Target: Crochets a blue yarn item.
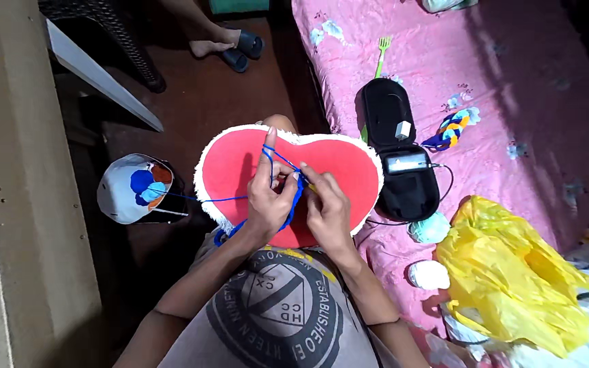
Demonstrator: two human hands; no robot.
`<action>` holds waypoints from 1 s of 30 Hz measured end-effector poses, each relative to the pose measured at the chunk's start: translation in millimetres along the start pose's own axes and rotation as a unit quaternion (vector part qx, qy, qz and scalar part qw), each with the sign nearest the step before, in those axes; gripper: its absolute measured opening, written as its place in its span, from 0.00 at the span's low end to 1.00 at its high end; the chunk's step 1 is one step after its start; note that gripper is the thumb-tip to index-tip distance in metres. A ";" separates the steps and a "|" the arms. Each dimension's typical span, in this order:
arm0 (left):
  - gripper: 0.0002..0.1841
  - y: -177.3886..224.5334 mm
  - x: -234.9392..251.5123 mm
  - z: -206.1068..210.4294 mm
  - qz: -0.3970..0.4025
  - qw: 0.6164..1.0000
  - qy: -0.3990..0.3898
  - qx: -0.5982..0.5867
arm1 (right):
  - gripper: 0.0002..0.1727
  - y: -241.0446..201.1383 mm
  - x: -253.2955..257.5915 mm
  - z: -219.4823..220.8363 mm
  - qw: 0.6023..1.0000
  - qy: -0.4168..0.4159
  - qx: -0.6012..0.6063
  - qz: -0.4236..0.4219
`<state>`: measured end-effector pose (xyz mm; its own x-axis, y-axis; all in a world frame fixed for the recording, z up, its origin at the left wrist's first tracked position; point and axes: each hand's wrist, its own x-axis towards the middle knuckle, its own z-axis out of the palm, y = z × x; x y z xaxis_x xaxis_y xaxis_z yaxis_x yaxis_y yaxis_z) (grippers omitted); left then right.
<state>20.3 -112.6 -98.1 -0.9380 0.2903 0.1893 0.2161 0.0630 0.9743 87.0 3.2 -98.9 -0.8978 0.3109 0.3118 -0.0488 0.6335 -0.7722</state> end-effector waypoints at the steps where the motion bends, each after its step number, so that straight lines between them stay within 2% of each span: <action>1: 0.45 2.1 0.6 -1.7 -0.008 1.000 -0.011 -0.027 | 0.24 -1.1 3.0 -0.7 0.994 -0.016 0.099 0.050; 3: 0.49 8.2 4.6 -7.2 -0.021 0.994 -0.030 -0.105 | 0.25 -1.3 8.2 -0.4 0.961 -0.023 0.254 0.105; 4: 0.51 11.9 7.0 -11.0 -0.031 0.989 -0.040 -0.137 | 0.24 0.8 8.8 0.2 0.958 -0.017 0.272 0.092; 5: 0.52 15.1 9.0 -15.5 -0.044 0.986 -0.053 -0.154 | 0.23 5.1 8.5 0.6 0.967 -0.006 0.248 0.051; 7: 0.53 19.7 12.3 -22.1 -0.071 0.982 -0.071 -0.160 | 0.18 16.2 9.3 -1.2 0.990 0.025 0.117 -0.069; 9: 0.53 20.9 14.5 -25.4 -0.079 0.982 -0.074 -0.155 | 0.10 20.5 11.5 -6.9 0.985 0.060 -0.025 -0.158; 11: 0.52 21.7 15.7 -28.2 -0.081 0.982 -0.077 -0.151 | 0.06 19.9 12.0 -14.6 0.969 0.076 -0.118 -0.202; 14: 0.50 23.5 13.9 -30.3 -0.082 0.987 -0.070 -0.119 | 0.06 16.1 12.0 -23.6 0.949 0.081 -0.194 -0.236; 16: 0.47 22.4 10.2 -28.9 -0.062 0.995 -0.062 -0.055 | 0.08 11.5 12.5 -28.3 0.939 0.077 -0.225 -0.248; 19: 0.39 13.3 7.3 -22.7 0.080 0.993 -0.045 0.074 | 0.08 1.4 14.2 -38.5 0.947 0.029 -0.231 -0.220; 21: 0.30 3.1 8.3 -18.4 0.192 0.971 -0.029 0.136 | 0.07 -4.3 15.8 -48.5 0.971 -0.028 -0.180 -0.158; 23: 0.25 -4.5 10.0 -16.0 0.254 0.956 -0.022 0.143 | 0.05 -4.5 19.1 -59.8 0.988 -0.091 -0.102 -0.074; 25: 0.26 -4.9 10.3 -17.3 0.227 0.969 -0.040 0.086 | 0.04 0.8 22.4 -67.7 0.991 -0.131 -0.018 -0.006; 27: 0.35 3.9 9.6 -21.3 0.116 0.990 -0.078 -0.026 | 0.04 7.3 23.4 -68.8 0.986 -0.139 0.087 0.035; 28: 0.40 8.6 9.6 -23.4 0.059 0.990 -0.099 -0.082 | 0.05 9.5 23.5 -67.8 0.978 -0.142 0.145 0.052; 30: 0.46 13.1 9.6 -23.7 -0.004 0.980 -0.120 -0.157 | 0.08 13.2 23.0 -62.8 0.953 -0.150 0.250 0.088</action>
<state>7.7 -131.5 -80.6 -0.8408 0.5090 0.1846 0.0798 -0.2207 0.9721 93.2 63.3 -67.1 -0.9924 0.1162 0.0394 -0.0215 0.1508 -0.9883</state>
